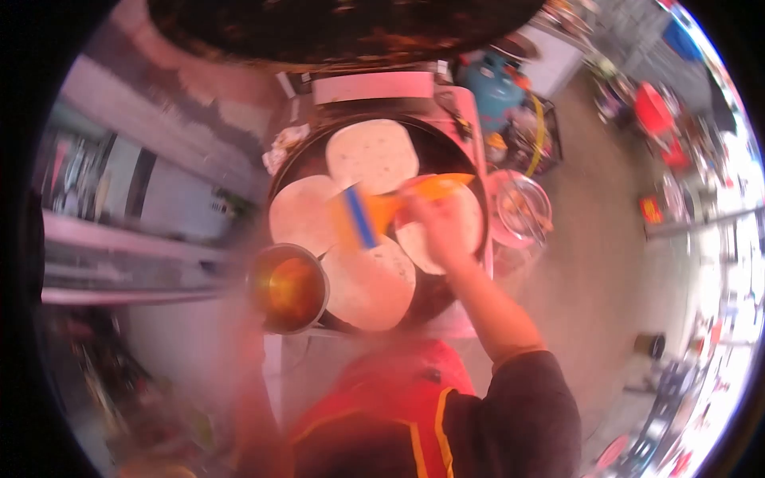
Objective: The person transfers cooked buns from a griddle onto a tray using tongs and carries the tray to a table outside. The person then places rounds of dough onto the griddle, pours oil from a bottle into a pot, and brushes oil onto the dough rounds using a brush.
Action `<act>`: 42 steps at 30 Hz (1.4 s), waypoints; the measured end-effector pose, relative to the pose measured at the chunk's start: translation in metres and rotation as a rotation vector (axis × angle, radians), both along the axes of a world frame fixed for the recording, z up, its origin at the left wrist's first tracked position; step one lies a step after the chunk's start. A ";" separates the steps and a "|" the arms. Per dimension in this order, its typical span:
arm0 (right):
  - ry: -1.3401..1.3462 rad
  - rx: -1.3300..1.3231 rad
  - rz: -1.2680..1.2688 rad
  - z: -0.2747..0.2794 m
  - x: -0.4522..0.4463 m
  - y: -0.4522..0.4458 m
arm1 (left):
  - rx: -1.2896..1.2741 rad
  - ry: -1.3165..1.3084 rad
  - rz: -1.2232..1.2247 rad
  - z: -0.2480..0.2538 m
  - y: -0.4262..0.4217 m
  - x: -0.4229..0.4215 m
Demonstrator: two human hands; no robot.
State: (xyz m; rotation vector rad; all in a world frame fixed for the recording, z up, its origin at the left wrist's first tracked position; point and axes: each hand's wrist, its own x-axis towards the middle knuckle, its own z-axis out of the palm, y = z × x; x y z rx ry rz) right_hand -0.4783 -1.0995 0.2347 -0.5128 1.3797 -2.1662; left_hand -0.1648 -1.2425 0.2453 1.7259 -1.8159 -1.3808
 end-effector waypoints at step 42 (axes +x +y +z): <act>0.658 1.476 0.031 -0.347 -0.276 0.272 | -0.040 0.227 0.788 -0.042 0.185 -0.023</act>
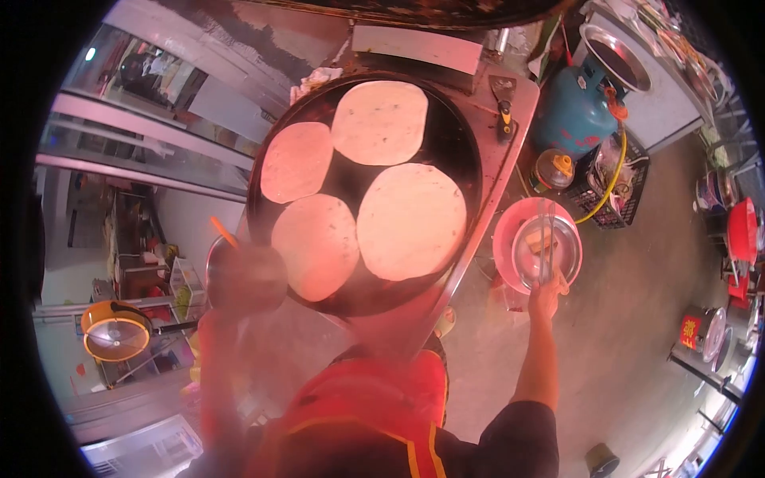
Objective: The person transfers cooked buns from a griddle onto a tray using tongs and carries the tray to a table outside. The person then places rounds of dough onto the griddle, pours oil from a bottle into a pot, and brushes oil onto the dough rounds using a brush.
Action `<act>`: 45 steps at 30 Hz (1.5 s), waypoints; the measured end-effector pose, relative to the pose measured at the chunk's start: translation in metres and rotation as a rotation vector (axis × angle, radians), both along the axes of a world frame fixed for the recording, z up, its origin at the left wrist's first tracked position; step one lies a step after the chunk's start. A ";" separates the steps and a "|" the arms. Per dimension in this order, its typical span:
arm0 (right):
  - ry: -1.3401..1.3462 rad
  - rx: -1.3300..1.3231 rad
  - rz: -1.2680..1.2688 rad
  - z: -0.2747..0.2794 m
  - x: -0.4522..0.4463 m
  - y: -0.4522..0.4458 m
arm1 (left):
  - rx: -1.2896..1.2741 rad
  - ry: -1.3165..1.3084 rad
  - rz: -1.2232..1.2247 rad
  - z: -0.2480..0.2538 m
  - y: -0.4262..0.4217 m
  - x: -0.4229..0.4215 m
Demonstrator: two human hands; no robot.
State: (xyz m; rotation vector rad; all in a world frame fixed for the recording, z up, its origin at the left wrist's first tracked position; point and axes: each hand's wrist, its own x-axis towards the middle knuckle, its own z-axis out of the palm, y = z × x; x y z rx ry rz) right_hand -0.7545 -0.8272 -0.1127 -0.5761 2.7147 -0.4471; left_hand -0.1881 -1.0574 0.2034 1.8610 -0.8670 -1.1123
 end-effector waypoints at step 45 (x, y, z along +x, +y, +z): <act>-0.783 -0.504 0.536 0.254 0.298 -0.150 | -0.171 0.150 0.190 -0.024 0.094 0.182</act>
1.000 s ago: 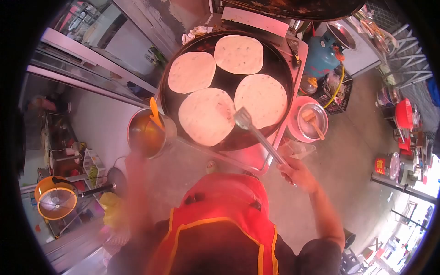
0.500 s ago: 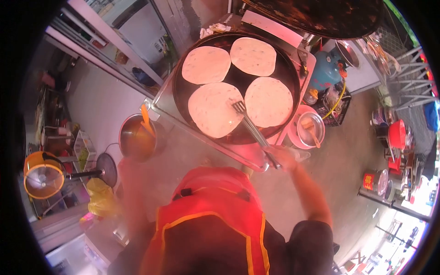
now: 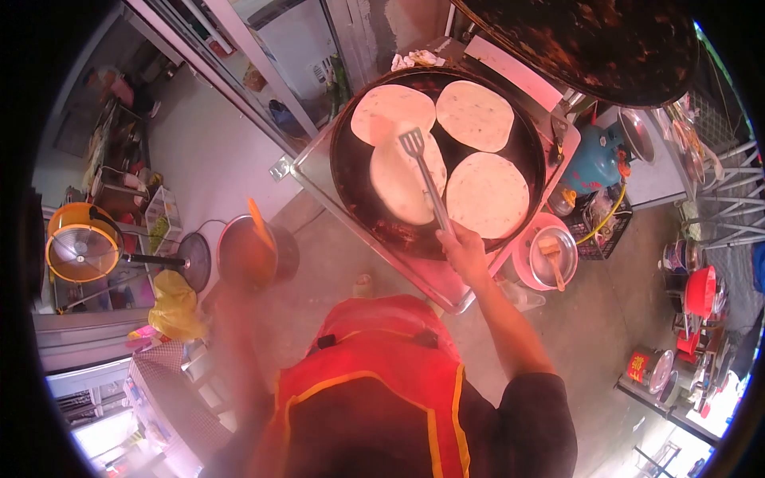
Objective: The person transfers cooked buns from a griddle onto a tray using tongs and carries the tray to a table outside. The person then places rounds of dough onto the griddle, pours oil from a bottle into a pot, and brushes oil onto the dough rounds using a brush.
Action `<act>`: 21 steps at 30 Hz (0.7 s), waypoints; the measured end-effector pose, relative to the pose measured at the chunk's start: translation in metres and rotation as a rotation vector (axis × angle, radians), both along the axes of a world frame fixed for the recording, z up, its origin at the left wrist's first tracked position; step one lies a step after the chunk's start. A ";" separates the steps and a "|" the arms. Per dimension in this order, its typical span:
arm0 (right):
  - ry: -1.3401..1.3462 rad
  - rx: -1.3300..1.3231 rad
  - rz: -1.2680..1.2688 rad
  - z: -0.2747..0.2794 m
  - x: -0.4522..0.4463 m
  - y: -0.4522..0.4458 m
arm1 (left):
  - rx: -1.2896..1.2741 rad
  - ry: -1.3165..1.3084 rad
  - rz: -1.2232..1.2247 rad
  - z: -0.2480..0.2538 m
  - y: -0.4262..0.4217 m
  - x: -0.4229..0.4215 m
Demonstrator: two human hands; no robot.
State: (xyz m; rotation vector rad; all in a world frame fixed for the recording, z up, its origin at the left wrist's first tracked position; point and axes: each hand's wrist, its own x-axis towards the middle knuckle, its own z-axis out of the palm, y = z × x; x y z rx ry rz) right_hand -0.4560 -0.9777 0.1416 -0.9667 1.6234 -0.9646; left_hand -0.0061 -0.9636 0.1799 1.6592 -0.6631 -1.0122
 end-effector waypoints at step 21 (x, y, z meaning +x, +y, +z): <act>0.207 0.047 0.302 0.047 -0.063 0.089 | -0.023 0.083 -0.001 -0.004 0.001 0.013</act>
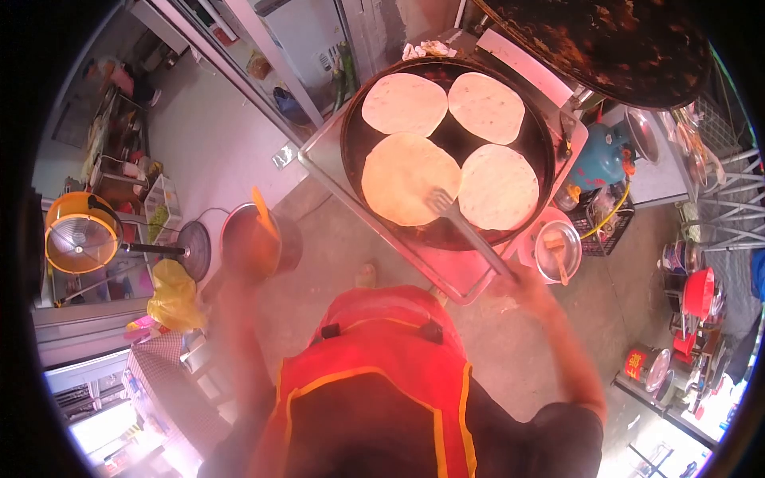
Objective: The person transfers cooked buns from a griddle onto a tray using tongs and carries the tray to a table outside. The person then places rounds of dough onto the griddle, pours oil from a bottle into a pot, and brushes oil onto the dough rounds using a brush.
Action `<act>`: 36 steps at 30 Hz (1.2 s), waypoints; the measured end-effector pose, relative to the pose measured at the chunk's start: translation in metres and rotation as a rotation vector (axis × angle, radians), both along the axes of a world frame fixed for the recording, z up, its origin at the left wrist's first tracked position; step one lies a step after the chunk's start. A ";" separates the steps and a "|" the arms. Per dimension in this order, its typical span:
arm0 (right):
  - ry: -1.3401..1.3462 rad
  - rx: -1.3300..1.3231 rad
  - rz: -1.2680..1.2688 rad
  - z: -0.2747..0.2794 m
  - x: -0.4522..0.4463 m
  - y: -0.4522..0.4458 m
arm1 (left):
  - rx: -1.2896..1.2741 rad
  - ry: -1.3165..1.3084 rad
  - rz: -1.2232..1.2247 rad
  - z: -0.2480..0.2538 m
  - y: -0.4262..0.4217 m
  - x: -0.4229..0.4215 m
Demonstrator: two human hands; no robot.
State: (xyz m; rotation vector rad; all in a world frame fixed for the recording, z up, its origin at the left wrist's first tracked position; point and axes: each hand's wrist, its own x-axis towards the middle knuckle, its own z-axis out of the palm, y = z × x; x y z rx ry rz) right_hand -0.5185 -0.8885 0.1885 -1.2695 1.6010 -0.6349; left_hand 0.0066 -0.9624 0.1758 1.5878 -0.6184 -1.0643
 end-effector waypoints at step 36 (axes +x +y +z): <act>-0.236 0.229 -0.274 0.012 -0.038 -0.041 | 0.041 -0.012 0.041 -0.002 -0.013 -0.012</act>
